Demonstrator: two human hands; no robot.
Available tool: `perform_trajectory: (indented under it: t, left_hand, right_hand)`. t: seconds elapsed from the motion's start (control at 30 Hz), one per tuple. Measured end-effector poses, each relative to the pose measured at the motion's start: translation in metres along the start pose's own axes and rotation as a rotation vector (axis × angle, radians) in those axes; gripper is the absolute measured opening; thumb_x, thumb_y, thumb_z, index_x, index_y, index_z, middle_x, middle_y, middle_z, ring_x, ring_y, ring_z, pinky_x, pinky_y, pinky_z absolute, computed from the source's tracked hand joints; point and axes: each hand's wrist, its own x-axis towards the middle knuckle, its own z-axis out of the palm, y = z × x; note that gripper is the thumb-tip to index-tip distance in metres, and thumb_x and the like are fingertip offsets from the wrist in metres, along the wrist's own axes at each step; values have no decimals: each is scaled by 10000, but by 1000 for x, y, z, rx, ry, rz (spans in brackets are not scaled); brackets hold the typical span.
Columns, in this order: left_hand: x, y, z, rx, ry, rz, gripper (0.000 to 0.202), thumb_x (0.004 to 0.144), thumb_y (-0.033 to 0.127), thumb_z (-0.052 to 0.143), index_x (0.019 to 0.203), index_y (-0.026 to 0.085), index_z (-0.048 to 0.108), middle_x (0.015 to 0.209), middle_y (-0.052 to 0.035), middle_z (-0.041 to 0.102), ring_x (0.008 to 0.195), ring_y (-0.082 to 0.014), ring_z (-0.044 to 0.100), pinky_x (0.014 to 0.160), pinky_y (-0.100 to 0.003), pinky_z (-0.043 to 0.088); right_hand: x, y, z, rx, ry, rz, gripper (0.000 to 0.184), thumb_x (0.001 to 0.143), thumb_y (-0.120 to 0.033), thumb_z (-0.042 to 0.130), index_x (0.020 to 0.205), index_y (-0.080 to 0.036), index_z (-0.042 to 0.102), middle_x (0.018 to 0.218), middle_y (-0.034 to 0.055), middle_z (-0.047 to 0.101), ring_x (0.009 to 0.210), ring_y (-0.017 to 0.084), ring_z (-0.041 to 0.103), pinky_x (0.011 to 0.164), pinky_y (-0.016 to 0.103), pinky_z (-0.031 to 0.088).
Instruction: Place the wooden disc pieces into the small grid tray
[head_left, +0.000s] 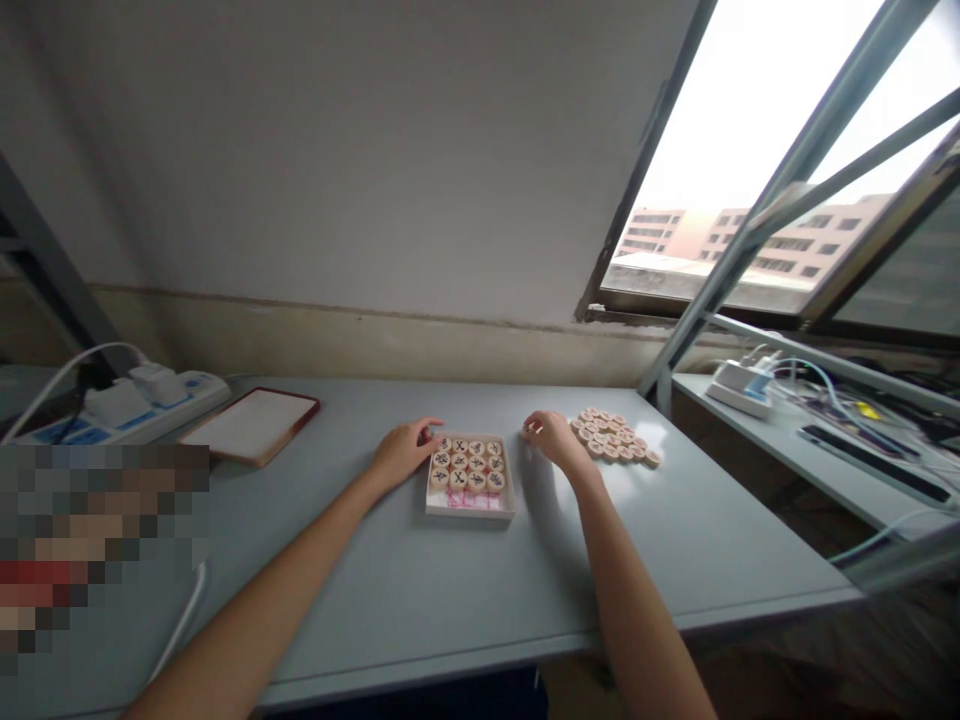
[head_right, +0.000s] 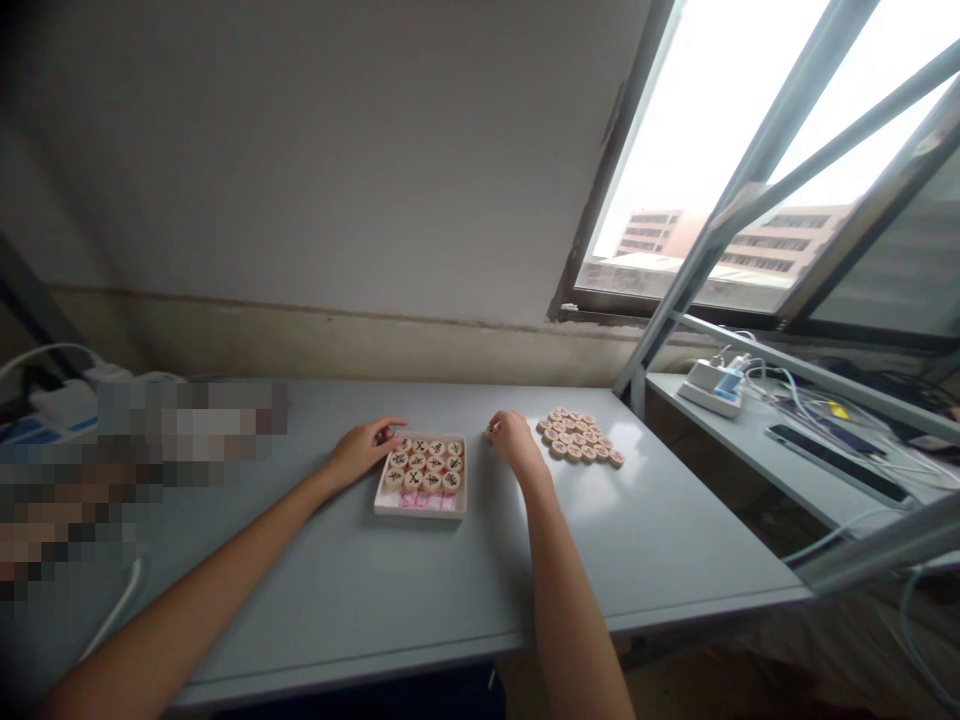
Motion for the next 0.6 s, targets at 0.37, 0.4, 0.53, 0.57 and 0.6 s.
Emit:
perform_trajectory:
  t: [0.37,0.4,0.53,0.57,0.6]
  left_hand:
    - [4,-8,-1,-38,86,-41,286,740,287,477,976,176,593,546,21,574,493,-109,491,497,-201,307]
    - [4,-9,0,-52,88,-44,297,739,279,476,998,176,580,526,28,568,475,-108,486,487,-200,301]
    - [5,-11,2,-87,89,-43,301,731,261,480,1006,181,571,513,32,574,468,-112,501,485,-199,306]
    - [5,-11,2,-91,90,-41,297,731,263,481,1002,183,572,516,30,577,473,-114,507,486,-199,310]
    - [5,-12,2,-95,92,-39,295,731,268,482,999,186,574,520,28,581,478,-116,512,487,-200,313]
  right_hand:
    - [-31,-91,11,442,-165,-708,264,703,-164,626,956,-237,643,964,34,621,850,140,563,766,247,409]
    - [-32,-93,13,454,-177,-738,266,700,-157,627,952,-238,643,968,32,624,875,143,561,779,250,406]
    - [-34,-96,12,514,-193,-778,285,702,-160,628,978,-234,627,984,29,623,891,136,558,788,249,407]
    - [-34,-96,10,519,-197,-777,288,705,-158,626,983,-232,623,993,31,621,893,135,557,790,250,406]
    - [-34,-96,9,517,-201,-777,286,707,-154,622,983,-231,622,999,32,618,895,135,556,792,252,405]
